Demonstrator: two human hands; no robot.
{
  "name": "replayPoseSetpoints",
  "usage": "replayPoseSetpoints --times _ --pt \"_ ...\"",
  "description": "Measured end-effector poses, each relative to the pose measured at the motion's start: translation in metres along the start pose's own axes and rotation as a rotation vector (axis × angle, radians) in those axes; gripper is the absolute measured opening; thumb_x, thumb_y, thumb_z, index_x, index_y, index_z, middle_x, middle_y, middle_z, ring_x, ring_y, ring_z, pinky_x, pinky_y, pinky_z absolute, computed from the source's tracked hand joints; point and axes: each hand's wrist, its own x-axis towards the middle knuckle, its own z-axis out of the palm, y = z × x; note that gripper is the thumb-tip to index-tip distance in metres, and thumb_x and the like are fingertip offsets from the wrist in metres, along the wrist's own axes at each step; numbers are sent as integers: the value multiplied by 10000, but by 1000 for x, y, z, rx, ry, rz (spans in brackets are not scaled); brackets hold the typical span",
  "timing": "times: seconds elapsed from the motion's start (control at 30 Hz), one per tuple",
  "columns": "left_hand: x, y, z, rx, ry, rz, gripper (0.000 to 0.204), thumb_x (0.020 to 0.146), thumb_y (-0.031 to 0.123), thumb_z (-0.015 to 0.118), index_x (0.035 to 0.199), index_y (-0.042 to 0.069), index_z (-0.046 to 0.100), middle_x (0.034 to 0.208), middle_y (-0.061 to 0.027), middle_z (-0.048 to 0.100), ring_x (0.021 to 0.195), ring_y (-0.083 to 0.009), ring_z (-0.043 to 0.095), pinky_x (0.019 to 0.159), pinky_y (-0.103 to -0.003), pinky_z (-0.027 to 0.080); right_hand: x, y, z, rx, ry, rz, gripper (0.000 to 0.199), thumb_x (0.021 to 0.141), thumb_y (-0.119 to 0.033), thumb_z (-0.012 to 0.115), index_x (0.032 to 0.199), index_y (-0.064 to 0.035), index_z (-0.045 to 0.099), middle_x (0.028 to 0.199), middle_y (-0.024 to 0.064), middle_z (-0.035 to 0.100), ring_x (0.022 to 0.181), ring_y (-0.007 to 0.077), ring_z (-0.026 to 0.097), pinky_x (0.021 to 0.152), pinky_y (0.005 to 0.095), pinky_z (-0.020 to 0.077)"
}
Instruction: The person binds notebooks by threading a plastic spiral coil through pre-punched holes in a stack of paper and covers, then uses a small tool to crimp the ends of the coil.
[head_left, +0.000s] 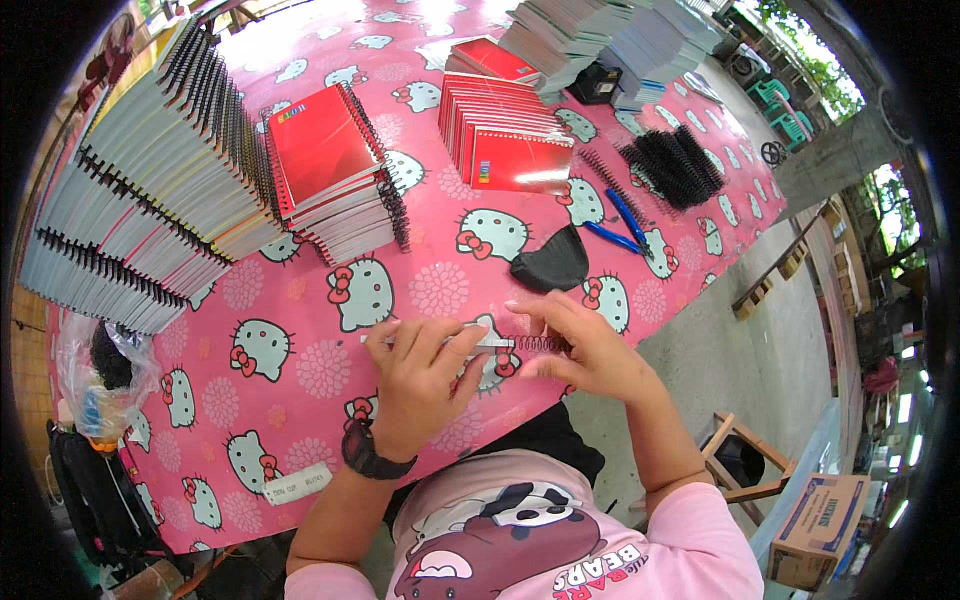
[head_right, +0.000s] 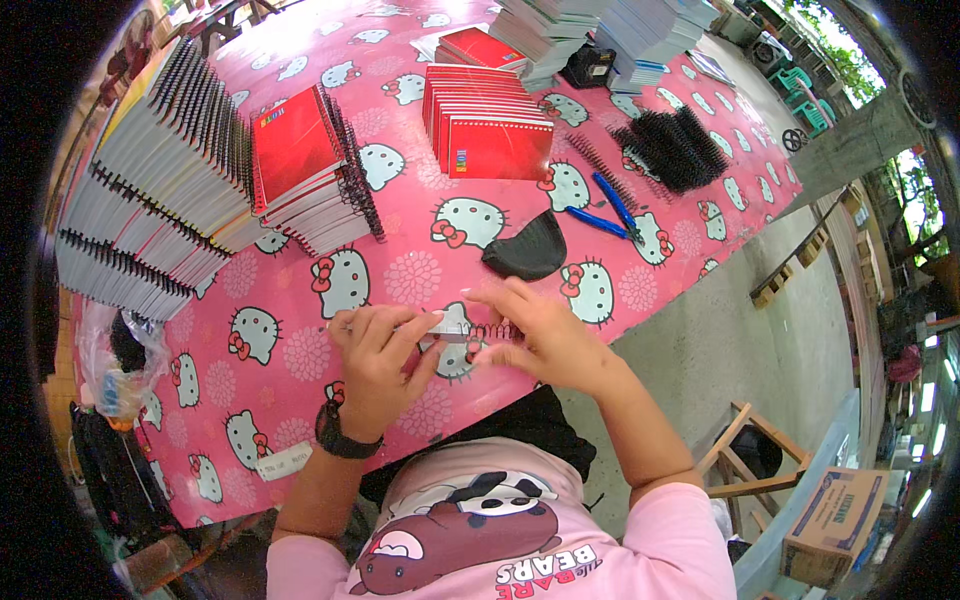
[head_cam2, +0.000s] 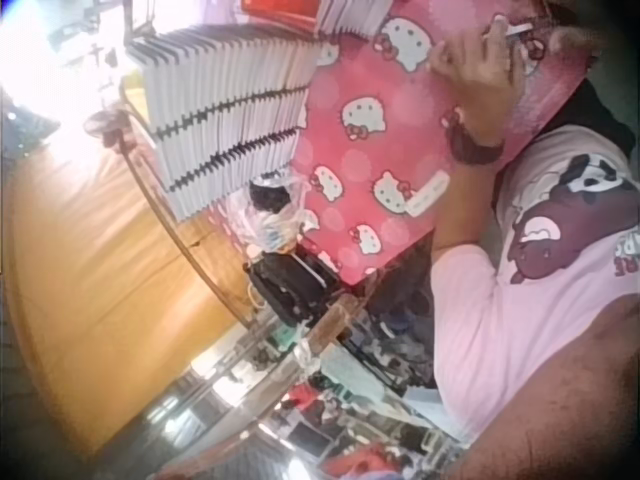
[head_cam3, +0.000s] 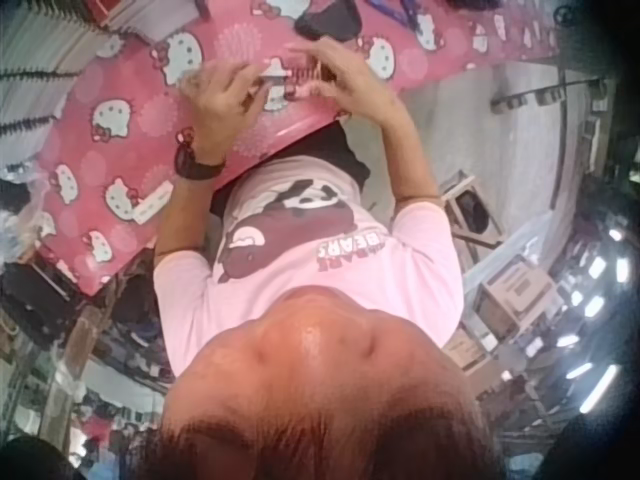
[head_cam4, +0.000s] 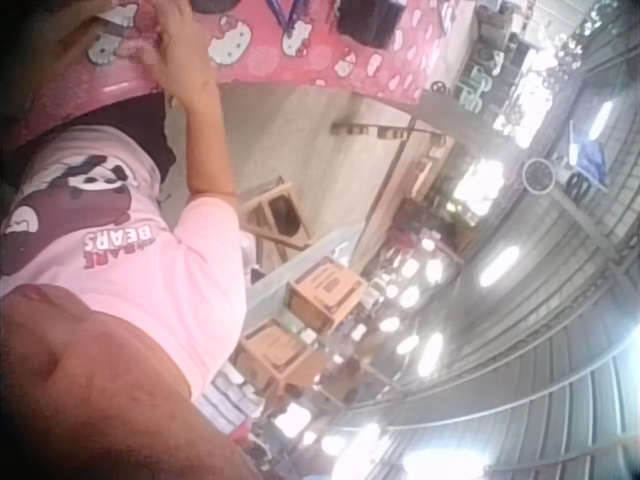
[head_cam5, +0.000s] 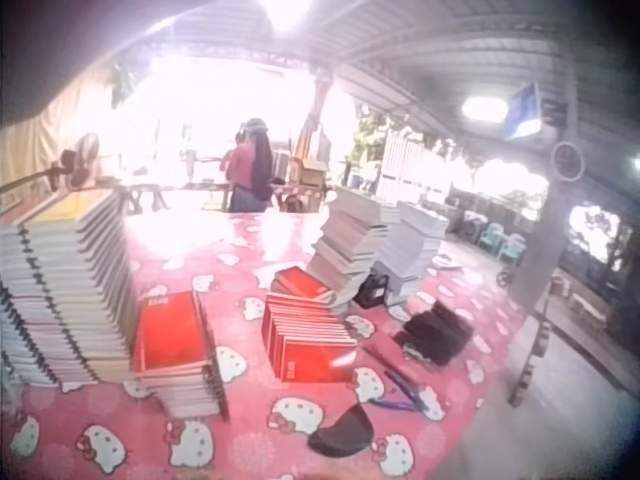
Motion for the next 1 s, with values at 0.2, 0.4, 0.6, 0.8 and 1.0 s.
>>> replayPoseSetpoints --times 0.2,0.4,0.6,0.8,1.0 --pt "-7 6 10 -34 -64 86 252 712 181 685 957 162 630 864 48 555 839 -129 530 861 -383 280 -3 4 4 155 -30 98 426 800 -150 662 1182 -42 506 862 137 587 791 253 592 693 348 464" --pt "-4 8 2 -60 -195 53 258 715 216 681 961 174 620 865 49 557 843 -124 527 888 -421 258 16 74 -3 -389 525 90 607 685 -369 745 1150 -45 528 1161 206 509 1049 345 502 888 435 394" --pt "-4 6 1 -70 -187 76 170 719 247 685 847 155 619 836 30 576 844 -145 537 944 -455 207 24 86 8 -576 435 188 652 607 -446 770 1110 -83 566 1294 224 414 1142 383 429 952 466 346" --pt "-5 1 -1 -91 -180 98 174 721 268 684 841 158 621 821 36 574 855 -148 539 972 -492 178 22 74 2 -437 357 177 576 617 -425 767 1053 -85 606 1214 198 490 1104 362 463 931 442 371" --pt "5 -7 -14 -69 -143 6 273 607 291 761 808 165 626 784 40 543 852 -144 522 957 -500 191 3 45 4 710 105 144 660 631 -559 701 1040 -45 639 1141 143 580 1070 255 529 938 361 371"
